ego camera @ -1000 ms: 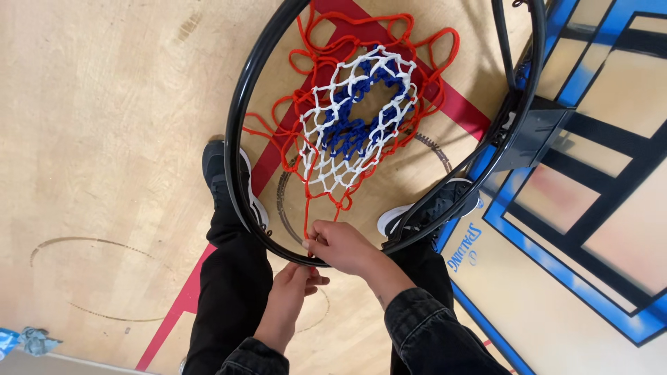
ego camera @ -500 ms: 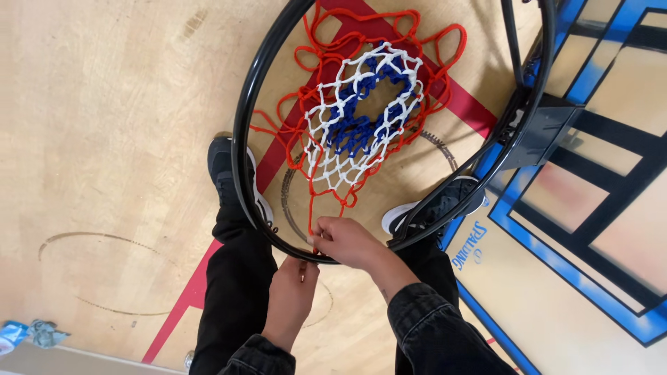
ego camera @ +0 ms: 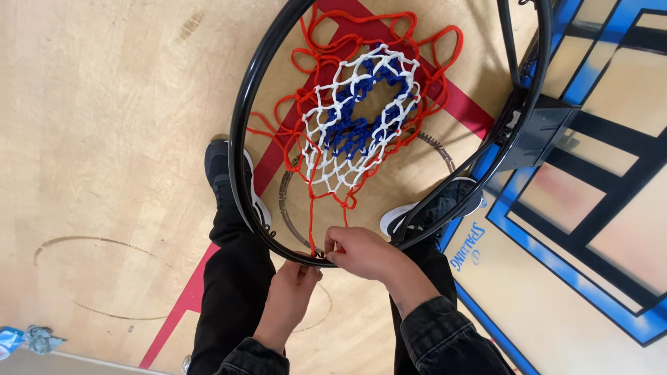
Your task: The person ties a red, white, and blue basketball net to the rim of a basketball hoop. They loop the net through the holes in the rim and secure it with knots, working around the circumference of the hoop.
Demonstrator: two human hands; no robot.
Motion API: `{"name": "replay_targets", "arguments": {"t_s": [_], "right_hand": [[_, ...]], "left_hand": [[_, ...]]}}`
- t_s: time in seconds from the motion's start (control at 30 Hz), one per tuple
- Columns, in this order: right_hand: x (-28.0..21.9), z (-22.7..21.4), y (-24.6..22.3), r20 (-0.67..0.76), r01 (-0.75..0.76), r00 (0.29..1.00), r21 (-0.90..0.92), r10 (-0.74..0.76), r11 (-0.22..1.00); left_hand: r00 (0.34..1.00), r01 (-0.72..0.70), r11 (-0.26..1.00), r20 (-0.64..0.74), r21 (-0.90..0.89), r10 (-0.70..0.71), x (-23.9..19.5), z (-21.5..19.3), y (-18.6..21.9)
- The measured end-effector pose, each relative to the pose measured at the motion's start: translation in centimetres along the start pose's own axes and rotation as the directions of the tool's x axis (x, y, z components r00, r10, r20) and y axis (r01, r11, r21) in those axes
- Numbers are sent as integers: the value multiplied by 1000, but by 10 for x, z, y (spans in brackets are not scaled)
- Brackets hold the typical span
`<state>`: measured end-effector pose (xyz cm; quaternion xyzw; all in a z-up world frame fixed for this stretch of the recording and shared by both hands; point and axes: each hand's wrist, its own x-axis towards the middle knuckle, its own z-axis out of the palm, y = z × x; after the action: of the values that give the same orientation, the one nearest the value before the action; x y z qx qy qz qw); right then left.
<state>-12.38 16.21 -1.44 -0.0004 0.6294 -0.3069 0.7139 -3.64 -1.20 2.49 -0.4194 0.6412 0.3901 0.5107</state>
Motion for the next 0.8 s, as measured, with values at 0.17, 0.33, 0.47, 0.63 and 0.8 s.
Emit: {"name": "replay_targets", "arguments": {"t_s": [0.17,0.33,0.47,0.63,0.8], "right_hand": [[5,8,3,-47,49,998,-9,-49,999],[18,16,16,-54,117,991,-36,-119,992],[22,17,26,-28,147,989,-61,-149,987],[20,22,26,-169,233,958,-27,-234,972],[16,16,16,-179,177,973,157,-148,972]], "left_hand": [[993,43,999,111,-12,-42,-13,-10,17],[995,90,993,51,-76,-86,-8,-5,10],[998,57,986,-5,-156,-59,-5,1,6],[996,16,958,-74,-288,-39,9,16,-18],[989,-57,860,-147,-507,-21,21,21,-19]]}}
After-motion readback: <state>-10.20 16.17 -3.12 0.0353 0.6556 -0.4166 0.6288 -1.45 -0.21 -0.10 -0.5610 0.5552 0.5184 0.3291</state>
